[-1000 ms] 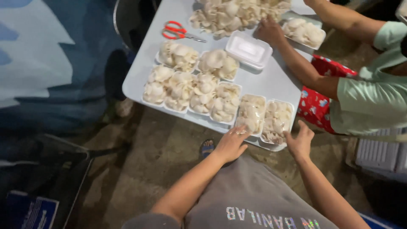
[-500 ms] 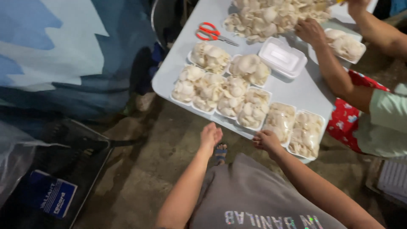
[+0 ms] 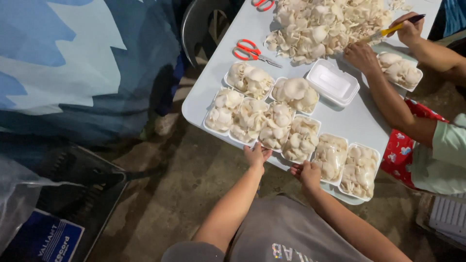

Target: The person places mushrooms onto a plastic tray, wraps the tray with clear plastic film from a large roll, and moves the wrapped tray to a collection area.

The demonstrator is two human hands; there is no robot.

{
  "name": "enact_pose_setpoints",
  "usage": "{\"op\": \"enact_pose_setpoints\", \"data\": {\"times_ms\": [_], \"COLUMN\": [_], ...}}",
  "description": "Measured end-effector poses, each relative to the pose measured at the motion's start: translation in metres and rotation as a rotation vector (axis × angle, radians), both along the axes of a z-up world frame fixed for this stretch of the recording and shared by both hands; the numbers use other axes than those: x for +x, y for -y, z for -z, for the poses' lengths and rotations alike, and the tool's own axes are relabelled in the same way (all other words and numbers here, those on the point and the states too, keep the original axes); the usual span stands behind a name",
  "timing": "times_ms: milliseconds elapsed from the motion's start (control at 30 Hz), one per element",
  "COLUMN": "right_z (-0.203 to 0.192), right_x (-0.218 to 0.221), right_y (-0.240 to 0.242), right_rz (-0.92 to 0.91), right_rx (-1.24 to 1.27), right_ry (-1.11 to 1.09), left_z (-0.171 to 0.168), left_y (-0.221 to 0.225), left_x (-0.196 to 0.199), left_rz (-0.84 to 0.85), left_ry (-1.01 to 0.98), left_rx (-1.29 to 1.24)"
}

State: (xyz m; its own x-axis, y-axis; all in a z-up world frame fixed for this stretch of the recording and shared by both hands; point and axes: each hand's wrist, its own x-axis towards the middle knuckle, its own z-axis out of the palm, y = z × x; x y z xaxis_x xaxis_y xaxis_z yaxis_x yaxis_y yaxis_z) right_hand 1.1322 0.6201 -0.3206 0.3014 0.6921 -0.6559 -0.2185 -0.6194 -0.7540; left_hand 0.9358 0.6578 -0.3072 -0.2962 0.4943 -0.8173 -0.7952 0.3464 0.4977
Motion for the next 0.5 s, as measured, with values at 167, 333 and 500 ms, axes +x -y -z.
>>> {"op": "enact_pose_setpoints", "data": {"times_ms": [167, 333, 500], "right_z": [-0.027, -0.032, -0.025], "right_x": [-0.015, -0.027, -0.039], "right_y": [-0.009, -0.012, -0.012], "right_rz": [0.000, 0.036, 0.075], "right_rx": [-0.034, -0.019, -0.035], "right_ry": [0.012, -0.057, -0.158], "left_z": [0.029, 0.007, 0.006], "left_y": [-0.012, -0.015, -0.018], "left_x": [-0.009, -0.023, -0.048], "left_rz": [0.071, 0.089, 0.062], "left_ry": [-0.183, -0.219, -0.194], "left_rx": [-0.072, -0.075, -0.058]}}
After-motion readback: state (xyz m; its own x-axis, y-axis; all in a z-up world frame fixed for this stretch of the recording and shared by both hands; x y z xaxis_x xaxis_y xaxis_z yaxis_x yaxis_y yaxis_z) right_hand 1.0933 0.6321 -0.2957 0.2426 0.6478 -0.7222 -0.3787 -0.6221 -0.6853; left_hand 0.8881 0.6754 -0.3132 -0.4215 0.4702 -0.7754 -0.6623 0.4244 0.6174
